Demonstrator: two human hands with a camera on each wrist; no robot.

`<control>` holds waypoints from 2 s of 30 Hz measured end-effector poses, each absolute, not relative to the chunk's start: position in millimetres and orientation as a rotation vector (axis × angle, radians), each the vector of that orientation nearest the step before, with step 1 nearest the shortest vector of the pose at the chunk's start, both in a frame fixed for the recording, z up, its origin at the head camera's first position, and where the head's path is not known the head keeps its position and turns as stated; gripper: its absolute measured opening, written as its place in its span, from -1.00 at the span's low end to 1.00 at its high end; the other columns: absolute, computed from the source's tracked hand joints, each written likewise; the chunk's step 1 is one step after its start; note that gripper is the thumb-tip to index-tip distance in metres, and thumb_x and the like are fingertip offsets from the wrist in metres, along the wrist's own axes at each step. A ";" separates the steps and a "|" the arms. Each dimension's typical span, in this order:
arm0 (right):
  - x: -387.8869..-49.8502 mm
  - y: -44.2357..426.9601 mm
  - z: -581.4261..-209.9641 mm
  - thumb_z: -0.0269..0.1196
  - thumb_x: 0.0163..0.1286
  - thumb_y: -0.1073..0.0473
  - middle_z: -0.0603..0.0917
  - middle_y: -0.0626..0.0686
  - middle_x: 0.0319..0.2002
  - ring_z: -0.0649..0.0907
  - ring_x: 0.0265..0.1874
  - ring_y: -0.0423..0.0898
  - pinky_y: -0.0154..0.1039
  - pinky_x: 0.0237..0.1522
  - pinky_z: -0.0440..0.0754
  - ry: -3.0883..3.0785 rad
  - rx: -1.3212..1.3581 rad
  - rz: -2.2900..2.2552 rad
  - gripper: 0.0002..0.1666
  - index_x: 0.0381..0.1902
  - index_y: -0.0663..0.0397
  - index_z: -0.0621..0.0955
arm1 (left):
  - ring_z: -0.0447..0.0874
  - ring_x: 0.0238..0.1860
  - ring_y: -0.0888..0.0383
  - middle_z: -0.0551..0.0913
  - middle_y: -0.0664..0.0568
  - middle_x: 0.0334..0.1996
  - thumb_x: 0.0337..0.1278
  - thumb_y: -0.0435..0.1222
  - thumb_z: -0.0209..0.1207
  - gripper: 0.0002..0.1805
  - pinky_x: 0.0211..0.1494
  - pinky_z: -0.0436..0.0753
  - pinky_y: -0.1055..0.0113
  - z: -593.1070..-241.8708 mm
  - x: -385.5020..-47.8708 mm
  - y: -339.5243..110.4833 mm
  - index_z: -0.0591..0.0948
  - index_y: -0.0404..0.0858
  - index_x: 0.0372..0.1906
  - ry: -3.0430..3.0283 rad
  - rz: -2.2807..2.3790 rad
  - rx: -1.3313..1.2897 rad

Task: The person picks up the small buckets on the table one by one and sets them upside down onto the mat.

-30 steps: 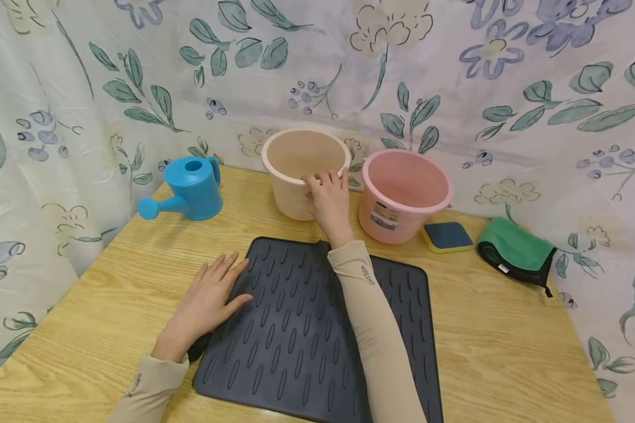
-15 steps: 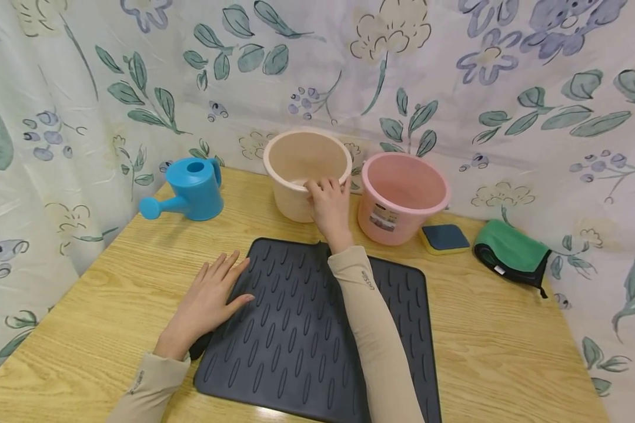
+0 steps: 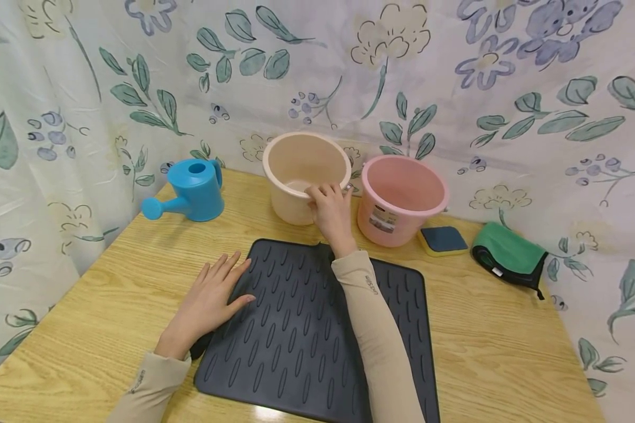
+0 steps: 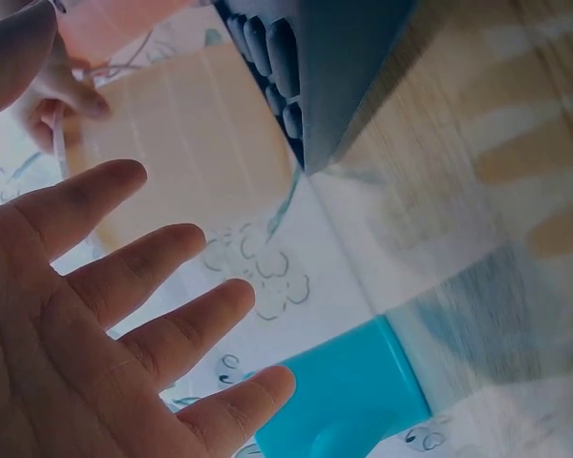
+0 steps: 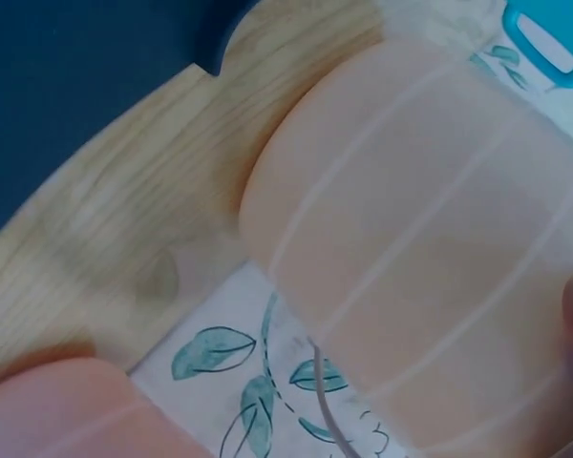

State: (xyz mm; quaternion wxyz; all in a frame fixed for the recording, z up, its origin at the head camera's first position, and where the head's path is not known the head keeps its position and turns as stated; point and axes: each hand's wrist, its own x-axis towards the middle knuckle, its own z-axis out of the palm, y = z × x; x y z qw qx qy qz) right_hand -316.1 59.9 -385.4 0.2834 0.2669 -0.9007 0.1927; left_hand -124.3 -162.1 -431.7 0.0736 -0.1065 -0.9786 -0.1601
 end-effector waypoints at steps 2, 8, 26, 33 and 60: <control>-314.5 62.3 -386.9 0.35 0.21 0.24 0.71 0.12 -0.16 0.58 -0.04 0.17 0.45 0.18 0.34 -2.383 0.727 0.531 -0.76 -0.13 0.03 0.66 | 0.15 0.46 -0.29 0.22 -0.23 0.46 0.15 0.09 0.23 -0.19 0.45 0.12 -0.31 -431.7 -124.6 -161.6 0.31 -0.16 0.44 -2.937 -0.487 -0.324; -310.5 66.8 -388.2 0.38 0.17 0.21 0.72 0.11 -0.19 0.60 -0.09 0.16 0.38 0.12 0.42 -2.324 0.734 0.539 -0.74 -0.15 0.04 0.68 | 0.15 0.46 -0.30 0.21 -0.23 0.47 0.15 0.09 0.23 -0.19 0.45 0.12 -0.31 -432.0 -125.6 -161.0 0.31 -0.17 0.44 -2.937 -0.493 -0.334; -281.9 78.4 -382.2 0.42 0.12 0.23 0.71 0.14 -0.30 0.60 -0.19 0.15 0.11 -0.01 0.50 -2.184 0.748 0.658 -0.75 -0.20 0.09 0.69 | 0.13 0.46 -0.30 0.19 -0.23 0.48 0.15 0.07 0.24 -0.16 0.45 0.11 -0.30 -432.7 -125.1 -163.1 0.26 -0.17 0.47 -2.951 -0.491 -0.332; -268.0 82.6 -381.1 0.45 0.10 0.24 0.71 0.14 -0.33 0.59 -0.25 0.14 0.01 -0.06 0.52 -2.115 0.751 0.792 -0.75 -0.22 0.12 0.71 | 0.13 0.46 -0.30 0.18 -0.22 0.48 0.16 0.07 0.23 -0.16 0.45 0.11 -0.30 -433.1 -126.0 -163.1 0.25 -0.17 0.47 -2.952 -0.517 -0.332; -207.0 92.9 -385.3 0.47 0.03 0.36 0.70 0.12 -0.29 0.60 -0.19 0.07 -0.11 -0.04 0.53 -1.986 0.820 1.070 -0.75 -0.29 0.15 0.70 | 0.11 0.47 -0.30 0.11 -0.30 0.49 0.23 0.01 0.20 -0.06 0.43 0.18 -0.28 -427.0 -133.4 -163.6 0.04 -0.32 0.52 -2.849 -0.664 -0.307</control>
